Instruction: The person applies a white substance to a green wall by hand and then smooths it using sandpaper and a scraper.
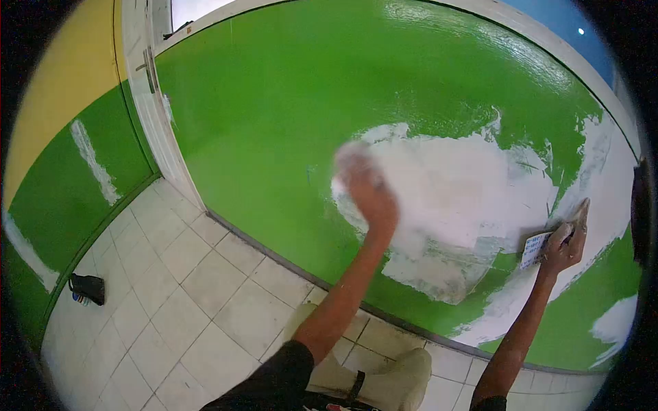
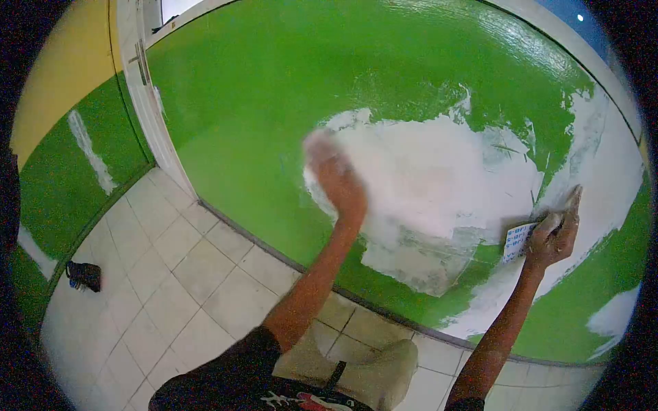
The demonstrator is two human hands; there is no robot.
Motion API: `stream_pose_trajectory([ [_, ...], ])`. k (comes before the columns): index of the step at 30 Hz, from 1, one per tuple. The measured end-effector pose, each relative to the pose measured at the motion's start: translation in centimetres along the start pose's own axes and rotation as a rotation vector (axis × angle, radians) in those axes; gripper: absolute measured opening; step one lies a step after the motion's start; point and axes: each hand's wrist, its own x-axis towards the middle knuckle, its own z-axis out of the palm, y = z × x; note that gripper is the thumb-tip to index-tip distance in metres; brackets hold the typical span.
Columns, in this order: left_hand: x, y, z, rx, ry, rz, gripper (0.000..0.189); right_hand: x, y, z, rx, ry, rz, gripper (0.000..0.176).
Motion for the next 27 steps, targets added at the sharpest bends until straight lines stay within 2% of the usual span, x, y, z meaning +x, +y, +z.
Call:
stream_pose_trajectory([
  [1, 0.6, 1.2, 0.2, 0.266, -0.187, 0.247, 0.052, 0.3, -0.3, 0.1, 0.011, 0.042, -0.053, 0.043],
  [5, -1.8, -3.4, -1.8, 0.127, -0.256, 0.210, 0.051, 0.5, -0.3, 0.3, 0.033, 0.095, -0.123, 0.047],
  [9, -5.7, -7.9, -2.8, 0.182, 0.015, -0.110, 0.048, -0.4, -0.3, -0.5, -0.016, 0.001, 0.000, 0.047],
  [11, -5.6, -7.1, -1.7, 0.192, 0.079, -0.201, 0.048, -0.7, 0.4, -0.4, -0.021, -0.022, 0.021, 0.048],
  [13, -3.3, -4.8, 1.4, 0.068, -0.013, -0.092, 0.046, -0.3, 0.7, 0.0, 0.015, 0.012, -0.004, 0.048],
  [14, -2.7, -3.9, 0.7, 0.073, -0.015, -0.094, 0.046, 0.0, 0.0, -0.1, 0.016, 0.018, 0.003, 0.047],
  [16, -1.4, -3.2, -1.9, 0.263, -0.223, 0.344, 0.048, -0.3, -0.8, -0.1, 0.024, 0.011, 0.018, 0.046],
  [17, -1.8, -4.2, -2.9, 0.260, -0.214, 0.351, 0.048, -0.1, -0.6, 0.2, 0.046, 0.046, -0.021, 0.045],
  [19, -4.4, -6.3, -5.3, 0.238, -0.126, 0.119, 0.051, -0.4, 0.3, 0.0, 0.056, 0.080, -0.058, 0.045],
  [20, -4.6, -6.7, -4.5, 0.230, -0.127, 0.123, 0.051, -0.9, 0.9, 0.1, 0.042, 0.034, -0.004, 0.044],
  [22, -4.6, -7.0, -2.5, 0.204, 0.103, -0.151, 0.051, -1.1, 0.8, -0.4, 0.013, -0.046, 0.089, 0.042],
  [23, -3.4, -5.6, -1.1, 0.202, 0.100, -0.153, 0.051, -0.8, 0.7, -0.4, 0.009, -0.047, 0.088, 0.042],
  [25, 0.4, -0.4, 1.5, 0.008, -0.068, 0.107, 0.046, -0.4, 0.5, -0.2, 0.020, 0.006, -0.008, 0.041],
  [27, 2.0, 3.9, 1.1, 0.280, -0.139, 0.298, 0.045, -1.6, 1.7, 0.0, 0.002, 0.003, -0.012, 0.042],
])
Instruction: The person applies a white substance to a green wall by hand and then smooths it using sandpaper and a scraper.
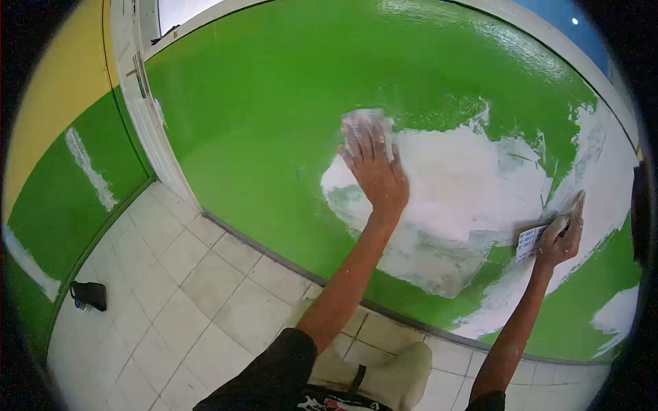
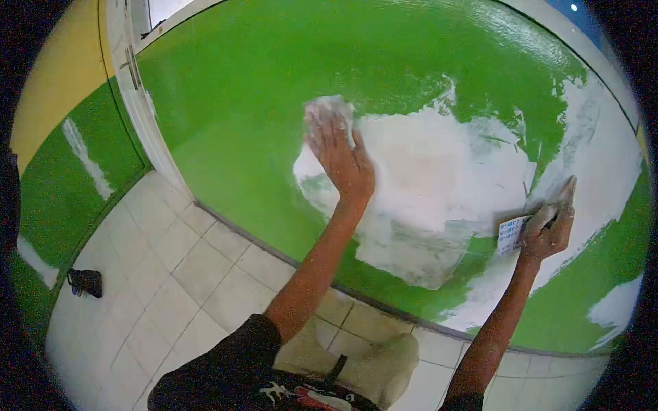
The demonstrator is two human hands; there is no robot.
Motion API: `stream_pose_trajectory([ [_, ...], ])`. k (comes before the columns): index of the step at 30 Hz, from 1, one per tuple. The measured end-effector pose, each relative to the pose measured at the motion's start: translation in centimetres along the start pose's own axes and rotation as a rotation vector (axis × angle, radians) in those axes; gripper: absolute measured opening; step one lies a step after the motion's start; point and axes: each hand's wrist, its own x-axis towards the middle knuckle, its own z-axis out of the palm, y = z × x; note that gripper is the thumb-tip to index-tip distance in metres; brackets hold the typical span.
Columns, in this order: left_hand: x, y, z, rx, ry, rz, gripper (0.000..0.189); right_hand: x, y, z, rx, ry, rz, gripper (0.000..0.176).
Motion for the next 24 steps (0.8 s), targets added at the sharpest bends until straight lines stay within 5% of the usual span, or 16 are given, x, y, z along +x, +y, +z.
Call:
stream_pose_trajectory([
  [4, -8.1, -8.7, -1.4, -0.343, -0.043, -0.071, 0.044, 1.2, -1.5, 0.2, 0.019, 0.073, -0.039, 0.042],
  [5, -10.0, -10.0, -1.3, -0.155, -0.024, -0.371, 0.044, 1.3, -1.7, -0.3, -0.025, -0.015, 0.041, 0.043],
  [8, -7.9, -9.5, -0.3, -0.053, 0.164, -0.485, 0.047, 1.4, -1.4, 0.0, -0.040, 0.039, -0.051, 0.044],
  [10, -5.1, -6.9, 2.1, -0.377, 0.124, -0.449, 0.051, 1.1, -0.9, -0.3, -0.041, -0.009, 0.012, 0.048],
  [12, -1.9, 0.3, 1.1, -0.033, -0.036, -0.024, 0.053, 1.7, -2.3, -0.1, 0.010, 0.053, -0.002, 0.048],
  [14, -4.9, 0.4, 0.4, -0.069, -0.185, 0.127, 0.053, 1.1, -2.4, 0.0, -0.005, 0.011, 0.101, 0.042],
  [16, -11.0, -3.3, -1.0, -0.084, -0.334, 0.111, 0.057, 1.6, -2.8, -0.5, 0.068, -0.024, 0.166, 0.040],
  [18, -15.2, -8.0, -1.0, -0.133, -0.174, -0.120, 0.048, 0.6, -0.6, -0.2, 0.026, -0.007, 0.089, 0.044],
  [20, -12.7, -6.8, -0.9, -0.076, 0.004, -0.317, 0.050, 0.2, 0.0, 0.0, -0.020, 0.006, 0.029, 0.049],
  [23, -6.9, -5.1, 2.6, -0.226, 0.071, -0.366, 0.048, 1.2, -0.9, -0.2, -0.013, 0.018, -0.016, 0.048],
  [24, -3.9, -1.7, 0.6, -0.005, 0.009, -0.163, 0.050, 1.5, -1.6, -0.3, 0.012, 0.021, 0.013, 0.048],
])
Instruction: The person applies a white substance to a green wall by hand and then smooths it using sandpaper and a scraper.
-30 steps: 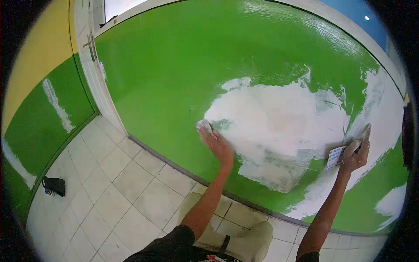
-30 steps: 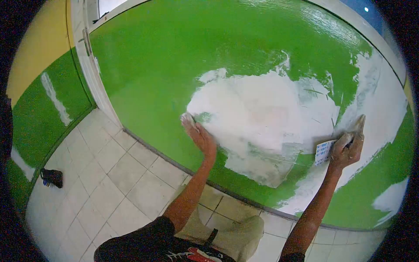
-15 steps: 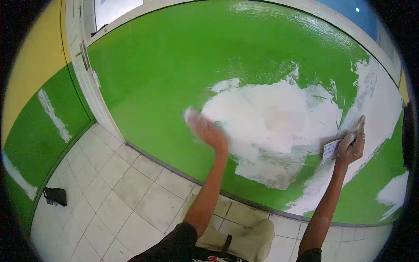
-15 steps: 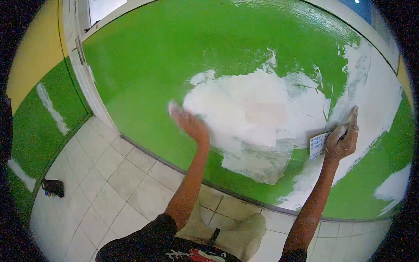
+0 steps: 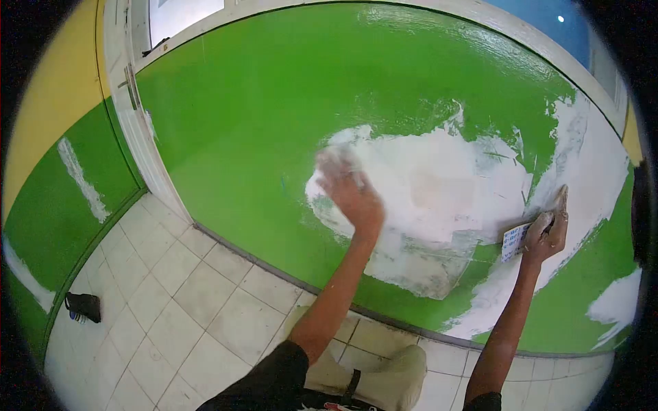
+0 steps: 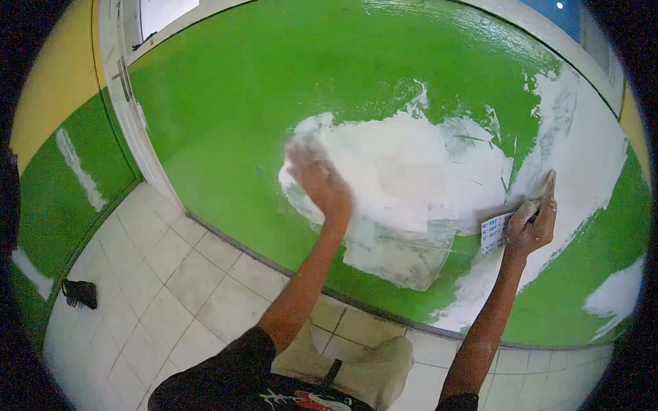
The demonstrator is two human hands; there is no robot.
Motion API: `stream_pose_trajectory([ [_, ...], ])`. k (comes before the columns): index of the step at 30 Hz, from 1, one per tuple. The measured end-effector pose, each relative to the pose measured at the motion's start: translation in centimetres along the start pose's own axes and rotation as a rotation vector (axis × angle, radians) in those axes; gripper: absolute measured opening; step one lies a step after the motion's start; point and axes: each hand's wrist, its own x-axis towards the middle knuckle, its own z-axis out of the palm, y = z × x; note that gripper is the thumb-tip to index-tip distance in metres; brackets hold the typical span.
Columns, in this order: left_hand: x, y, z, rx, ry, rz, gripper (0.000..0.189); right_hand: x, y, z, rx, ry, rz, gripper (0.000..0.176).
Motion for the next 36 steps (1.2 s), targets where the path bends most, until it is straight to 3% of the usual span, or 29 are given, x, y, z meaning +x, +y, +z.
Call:
stream_pose_trajectory([
  [2, -2.7, -1.4, -0.3, 0.020, -0.109, 0.286, 0.053, -0.4, -0.3, 0.0, 0.032, -0.013, 0.042, 0.047],
  [3, -5.0, -3.4, -1.0, 0.026, -0.108, 0.292, 0.053, -0.5, 0.2, 0.3, 0.035, 0.002, 0.034, 0.047],
  [5, -10.2, -7.1, -2.3, 0.043, -0.345, 0.360, 0.052, -0.7, 0.3, 0.2, 0.033, 0.015, 0.024, 0.047],
  [6, -10.1, -7.6, -2.0, 0.036, -0.344, 0.364, 0.052, -0.4, -0.2, -0.1, 0.038, -0.021, 0.078, 0.047],
  [8, -9.1, -8.5, -1.5, -0.060, -0.075, 0.026, 0.051, -0.2, -0.6, -0.2, 0.030, -0.052, 0.140, 0.047],
  [10, -0.7, -2.1, -1.1, -0.078, 0.057, -0.040, 0.056, 0.0, -0.5, 0.0, 0.062, 0.041, 0.000, 0.048],
  [12, 2.6, 2.8, 0.7, -0.075, -0.018, 0.047, 0.054, 0.0, -0.2, -0.3, 0.028, 0.015, 0.032, 0.045],
  [13, 1.7, 4.1, 0.5, 0.066, -0.125, 0.199, 0.055, -0.2, -0.2, -0.5, 0.013, -0.014, 0.065, 0.042],
  [14, -0.9, 3.6, -0.4, 0.151, -0.405, 0.246, 0.056, -0.5, -0.5, -0.4, 0.001, -0.037, 0.102, 0.039],
  [15, -5.4, 0.7, 0.9, -0.088, -0.271, 0.418, 0.054, -0.9, 0.3, 0.1, 0.005, 0.009, 0.054, 0.028],
  [16, -9.9, -2.5, 0.3, -0.036, -0.425, 0.468, 0.052, -1.1, 0.0, 0.1, 0.005, 0.002, 0.062, 0.028],
  [17, -14.0, -7.3, 0.5, 0.030, -0.393, 0.582, 0.053, -0.9, -0.1, -0.1, 0.009, -0.003, 0.049, 0.037],
  [18, -12.9, -7.0, 0.1, 0.026, -0.390, 0.584, 0.053, -0.6, -0.1, -0.1, 0.010, 0.004, 0.033, 0.046],
  [22, -3.0, -1.9, -1.9, -0.043, -0.105, -0.020, 0.053, -0.7, 0.4, 0.2, -0.051, 0.073, -0.094, 0.043],
  [24, 1.0, 0.5, 1.6, -0.109, -0.029, 0.052, 0.051, -1.3, 0.9, 0.1, -0.047, 0.015, 0.016, 0.042],
  [25, 0.9, 3.6, 0.3, 0.036, -0.081, 0.170, 0.051, -1.4, 0.8, -0.2, -0.051, 0.008, 0.025, 0.042],
  [27, -6.1, 1.5, 1.1, -0.032, -0.290, 0.380, 0.057, -0.4, -0.1, 0.2, 0.025, 0.064, -0.017, 0.043],
  [29, -13.1, -3.3, 0.2, -0.017, -0.351, 0.550, 0.052, -0.6, -0.2, -0.2, 0.034, 0.030, 0.023, 0.040],
  [31, -12.3, -6.0, -0.5, 0.001, -0.342, 0.477, 0.051, -0.5, -0.2, -0.4, 0.043, 0.002, 0.063, 0.037],
  [33, -8.8, -4.4, -0.9, -0.047, -0.239, 0.268, 0.051, -0.5, -0.4, -0.4, 0.031, -0.003, 0.092, 0.042],
  [34, -4.5, -0.3, -0.6, -0.119, -0.143, 0.125, 0.050, -0.7, -0.5, -0.5, 0.031, -0.006, 0.099, 0.042],
  [36, 1.6, 6.1, -0.7, -0.080, -0.068, 0.156, 0.047, -0.7, -0.3, -0.6, 0.038, -0.049, 0.170, 0.043],
])
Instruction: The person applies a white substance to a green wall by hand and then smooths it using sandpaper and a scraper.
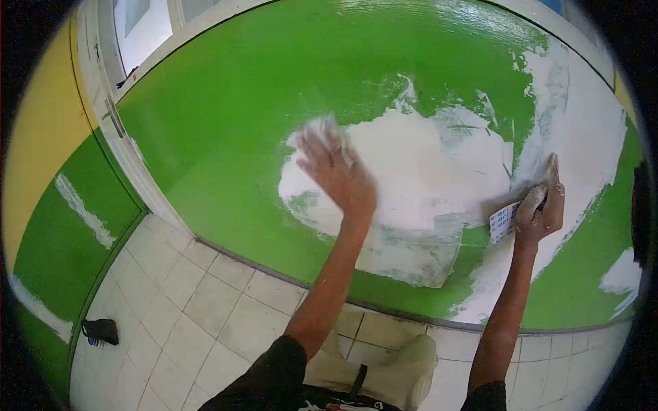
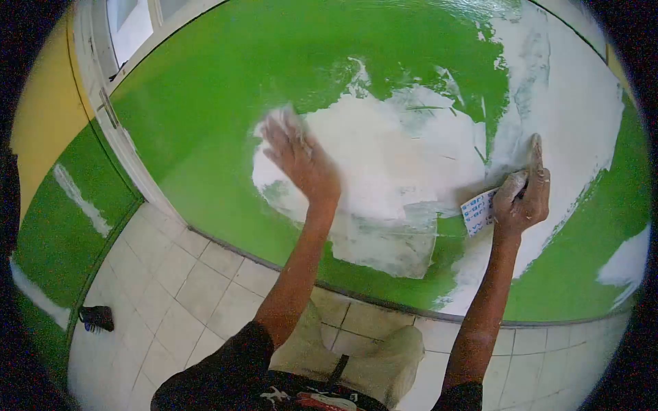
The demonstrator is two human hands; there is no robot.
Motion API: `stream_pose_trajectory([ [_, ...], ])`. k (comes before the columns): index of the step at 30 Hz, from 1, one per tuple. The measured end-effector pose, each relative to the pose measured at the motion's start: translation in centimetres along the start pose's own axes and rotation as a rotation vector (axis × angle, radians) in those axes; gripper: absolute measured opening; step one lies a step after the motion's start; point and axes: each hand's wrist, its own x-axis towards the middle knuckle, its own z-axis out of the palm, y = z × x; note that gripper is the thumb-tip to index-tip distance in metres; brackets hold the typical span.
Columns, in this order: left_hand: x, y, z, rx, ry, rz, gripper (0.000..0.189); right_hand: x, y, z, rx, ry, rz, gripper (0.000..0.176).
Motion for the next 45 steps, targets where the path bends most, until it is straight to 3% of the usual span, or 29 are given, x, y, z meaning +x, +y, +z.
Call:
stream_pose_trajectory([
  [2, -3.9, -0.4, 2.7, 0.062, -0.006, 0.031, 0.052, 0.5, -0.2, 0.1, 0.040, 0.072, -0.093, 0.044],
  [4, -12.7, -2.5, 2.2, 0.024, -0.305, 0.366, 0.053, 0.4, -0.2, 0.2, 0.017, 0.048, -0.069, 0.044],
  [7, -17.1, -6.4, 1.0, 0.068, -0.372, 0.373, 0.055, 0.3, -0.7, -0.1, 0.068, 0.027, -0.023, 0.044],
  [11, -4.5, 0.3, 1.2, 0.045, -0.184, 0.174, 0.058, 0.2, 0.4, 0.3, 0.041, 0.046, -0.119, 0.044],
  [14, -5.3, 0.4, 1.9, 0.016, -0.200, 0.223, 0.058, 0.2, 0.6, 0.4, 0.039, 0.085, -0.136, 0.051],
  [17, -18.9, -6.1, 2.0, 0.026, -0.370, 0.350, 0.053, 0.2, 0.4, 0.5, 0.026, 0.059, -0.077, 0.051],
  [18, -18.2, -5.7, 2.2, 0.020, -0.365, 0.356, 0.053, 0.5, 0.3, 0.6, 0.028, 0.100, -0.136, 0.050],
  [20, -16.0, -3.7, 1.2, -0.022, -0.327, 0.208, 0.053, 0.5, 0.1, 0.3, 0.031, 0.117, -0.189, 0.049],
  [24, -0.3, 3.7, 1.8, 0.050, -0.141, 0.198, 0.049, 0.3, -0.1, 0.4, 0.022, 0.096, -0.145, 0.047],
  [25, -0.4, 3.9, 2.0, 0.036, -0.146, 0.211, 0.049, 0.6, 0.0, 0.5, 0.022, 0.105, -0.155, 0.046],
  [27, -3.9, 2.8, 2.2, -0.001, -0.216, 0.266, 0.051, 0.4, 0.4, 0.3, 0.028, 0.091, -0.125, 0.046],
  [30, -19.4, -5.3, 2.4, 0.001, -0.355, 0.387, 0.057, 0.3, -0.1, 0.3, 0.064, 0.087, -0.129, 0.043],
  [31, -18.4, -4.7, 2.6, -0.006, -0.349, 0.393, 0.057, 0.5, -0.1, 0.3, 0.078, 0.120, -0.152, 0.039],
  [33, -13.9, -2.1, 1.6, 0.007, -0.325, 0.178, 0.056, 0.2, 0.1, -0.1, 0.041, 0.081, -0.130, 0.039],
  [36, 1.0, 4.7, 1.0, 0.011, -0.133, 0.175, 0.052, -0.4, 0.4, -0.1, 0.031, 0.032, -0.082, 0.039],
  [40, -4.4, 3.3, 2.3, 0.072, -0.272, 0.323, 0.050, 0.5, 0.2, 0.7, 0.041, 0.132, -0.127, 0.048],
  [42, -16.5, -3.6, 2.6, 0.042, -0.340, 0.366, 0.052, 0.3, 0.0, 0.4, 0.063, 0.117, -0.102, 0.049],
  [45, -15.2, -4.9, 1.1, 0.033, -0.338, 0.227, 0.054, 0.8, 0.3, 0.5, 0.063, 0.162, -0.233, 0.050],
])
